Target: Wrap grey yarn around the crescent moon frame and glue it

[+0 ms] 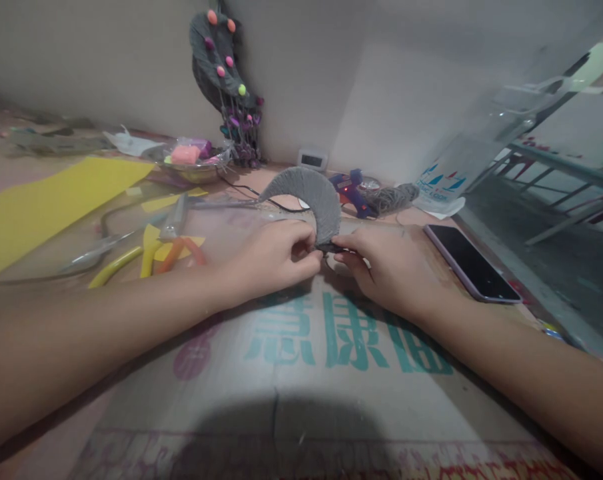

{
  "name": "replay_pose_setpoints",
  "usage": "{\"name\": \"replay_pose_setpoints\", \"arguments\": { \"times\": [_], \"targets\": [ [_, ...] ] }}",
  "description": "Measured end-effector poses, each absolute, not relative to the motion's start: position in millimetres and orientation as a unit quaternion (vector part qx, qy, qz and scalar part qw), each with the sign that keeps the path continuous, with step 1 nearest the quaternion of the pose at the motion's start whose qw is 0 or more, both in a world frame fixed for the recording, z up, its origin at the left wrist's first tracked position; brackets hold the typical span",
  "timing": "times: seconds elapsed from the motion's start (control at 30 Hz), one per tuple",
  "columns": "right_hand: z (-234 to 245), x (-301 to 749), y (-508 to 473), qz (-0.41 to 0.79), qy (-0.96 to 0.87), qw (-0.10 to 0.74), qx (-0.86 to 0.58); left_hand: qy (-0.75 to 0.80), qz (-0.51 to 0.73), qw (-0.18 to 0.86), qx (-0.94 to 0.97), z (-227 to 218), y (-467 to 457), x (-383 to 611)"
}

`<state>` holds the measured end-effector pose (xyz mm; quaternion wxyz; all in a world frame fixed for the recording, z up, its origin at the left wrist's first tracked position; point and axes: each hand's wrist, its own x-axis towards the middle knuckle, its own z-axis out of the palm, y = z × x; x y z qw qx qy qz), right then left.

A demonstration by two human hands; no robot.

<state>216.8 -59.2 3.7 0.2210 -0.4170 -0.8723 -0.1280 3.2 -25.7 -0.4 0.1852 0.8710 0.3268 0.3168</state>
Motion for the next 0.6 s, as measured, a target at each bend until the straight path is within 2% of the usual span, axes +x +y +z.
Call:
{"name": "replay_pose_setpoints", "arguments": {
  "times": [0.3,0.6],
  "targets": [
    [11.5,214.2,-62.8,-0.130,-0.874,0.193,-0.428,0.331,0.312,0.185,0.871,-0.1,-26.2,3.0],
    [3.0,216.9,-58.0,-0.186,-0.882,0.212,-0.378,0.338,0.307,0.177,0.872,-4.4,-24.9,3.2]
  ]
}}
